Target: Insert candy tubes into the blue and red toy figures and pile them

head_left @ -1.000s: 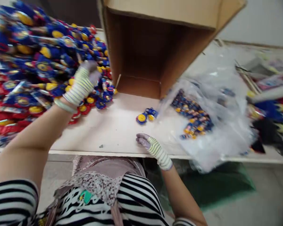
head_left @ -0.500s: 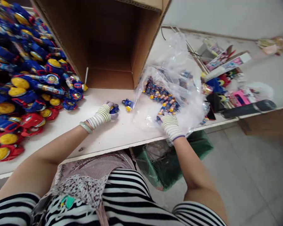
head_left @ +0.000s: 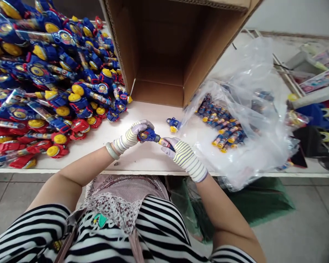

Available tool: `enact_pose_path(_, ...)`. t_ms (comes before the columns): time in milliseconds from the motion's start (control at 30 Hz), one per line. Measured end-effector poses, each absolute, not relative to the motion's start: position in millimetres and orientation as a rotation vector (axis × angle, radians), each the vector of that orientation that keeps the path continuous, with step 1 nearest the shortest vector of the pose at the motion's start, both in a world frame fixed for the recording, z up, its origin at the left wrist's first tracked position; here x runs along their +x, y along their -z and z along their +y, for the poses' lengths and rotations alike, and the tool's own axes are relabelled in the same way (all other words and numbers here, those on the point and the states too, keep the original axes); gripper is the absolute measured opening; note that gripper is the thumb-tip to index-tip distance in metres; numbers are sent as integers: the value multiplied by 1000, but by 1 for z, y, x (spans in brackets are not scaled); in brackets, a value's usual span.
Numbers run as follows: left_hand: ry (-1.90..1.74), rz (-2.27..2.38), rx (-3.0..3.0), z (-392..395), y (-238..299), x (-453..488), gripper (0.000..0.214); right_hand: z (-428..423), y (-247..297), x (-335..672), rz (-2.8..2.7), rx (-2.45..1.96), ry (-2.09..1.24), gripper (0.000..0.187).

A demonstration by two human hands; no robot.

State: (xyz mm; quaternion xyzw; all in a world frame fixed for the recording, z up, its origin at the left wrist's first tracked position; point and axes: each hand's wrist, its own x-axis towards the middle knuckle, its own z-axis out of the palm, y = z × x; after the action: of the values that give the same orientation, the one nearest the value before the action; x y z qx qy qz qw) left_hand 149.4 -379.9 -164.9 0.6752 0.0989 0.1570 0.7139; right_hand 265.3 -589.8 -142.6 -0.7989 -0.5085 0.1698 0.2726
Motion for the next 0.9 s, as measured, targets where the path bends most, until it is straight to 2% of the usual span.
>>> enact_pose_path(167,-345,180,1638,-375,156,147,40,-584,140,249,-1524,-2554,-346,47)
enact_pose_path(333,-216,115,1611,-377,149,146,40,-585,146,234,-1421,-2333,-432,43)
enact_pose_path(400,-270,104,1589,-378,146,144,40,-586,151,230,-1202,-2095,-609,46)
enact_pose_path(500,-278,-4,1635,-375,142,141,38,-585,157,230,-959,-1680,-1124,61)
enact_pose_path(567,-220,-38,1703,-372,140,141,35,-581,159,233,-927,-1594,-1259,69)
enact_pose_path(733,-330,179,1661,-374,145,144,38,-573,155,235,-1008,-2077,-602,54)
enact_pose_path(800,-335,130,1590,-376,150,143,41,-574,156,227,-892,-1954,-803,51)
enact_pose_path(900,-337,-40,1527,-374,156,140,47,-576,165,209,-589,-1444,-1367,55)
